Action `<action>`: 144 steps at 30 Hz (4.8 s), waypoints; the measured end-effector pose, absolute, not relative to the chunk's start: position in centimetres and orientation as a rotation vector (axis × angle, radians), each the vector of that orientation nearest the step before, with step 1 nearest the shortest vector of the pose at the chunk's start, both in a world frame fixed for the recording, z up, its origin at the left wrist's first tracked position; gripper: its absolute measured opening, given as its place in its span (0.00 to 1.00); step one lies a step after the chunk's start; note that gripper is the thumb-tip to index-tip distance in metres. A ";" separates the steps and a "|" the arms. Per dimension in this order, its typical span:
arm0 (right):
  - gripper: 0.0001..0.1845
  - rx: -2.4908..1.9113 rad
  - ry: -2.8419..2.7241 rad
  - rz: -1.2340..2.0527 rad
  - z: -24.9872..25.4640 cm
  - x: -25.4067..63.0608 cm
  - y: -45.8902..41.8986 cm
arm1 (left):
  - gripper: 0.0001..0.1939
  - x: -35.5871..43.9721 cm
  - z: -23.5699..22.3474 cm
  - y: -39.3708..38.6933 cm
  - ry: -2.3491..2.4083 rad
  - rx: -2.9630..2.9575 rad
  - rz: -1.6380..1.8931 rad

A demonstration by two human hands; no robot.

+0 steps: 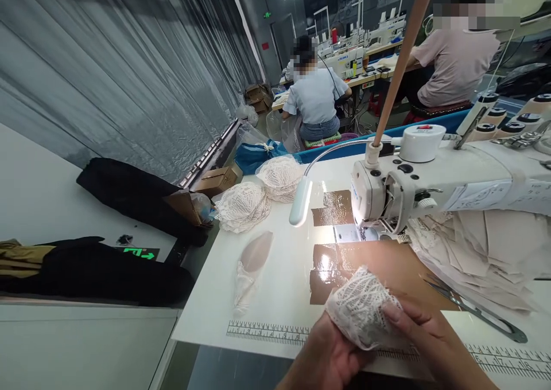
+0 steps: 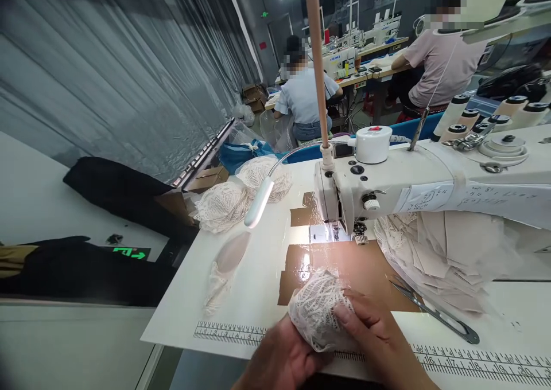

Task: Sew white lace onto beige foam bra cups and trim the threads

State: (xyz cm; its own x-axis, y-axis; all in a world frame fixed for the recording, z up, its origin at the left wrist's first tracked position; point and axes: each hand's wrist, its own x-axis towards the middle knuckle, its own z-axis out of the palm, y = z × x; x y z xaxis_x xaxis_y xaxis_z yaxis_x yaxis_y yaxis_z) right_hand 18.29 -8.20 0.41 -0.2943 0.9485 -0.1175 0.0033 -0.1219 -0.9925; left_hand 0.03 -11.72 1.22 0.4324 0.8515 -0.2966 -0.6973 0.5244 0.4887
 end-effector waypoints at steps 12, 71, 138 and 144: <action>0.16 -0.996 -0.821 1.793 0.6 18.4 -7.8 | 0.24 -2.3 0.7 -12.6 0.795 0.718 0.833; 0.22 -1.108 -1.756 1.696 1.6 18.2 -6.7 | 0.21 -1.4 2.9 -9.7 1.113 1.438 0.741; 0.28 -1.498 -2.382 -0.207 -2.5 18.1 0.5 | 0.13 0.1 -1.4 4.5 1.027 2.602 0.754; 0.27 -1.499 -2.387 -0.170 -2.6 18.4 0.3 | 0.14 0.1 -1.7 4.6 1.092 2.590 0.748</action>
State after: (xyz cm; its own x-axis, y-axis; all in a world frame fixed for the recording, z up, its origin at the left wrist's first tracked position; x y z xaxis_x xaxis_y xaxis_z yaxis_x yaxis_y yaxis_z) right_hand 18.36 0.33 -2.61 -0.4007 0.8560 0.3265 0.8937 0.4438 -0.0666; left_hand 0.13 4.56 -1.66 0.5916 0.7188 0.3652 0.6000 -0.6951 0.3961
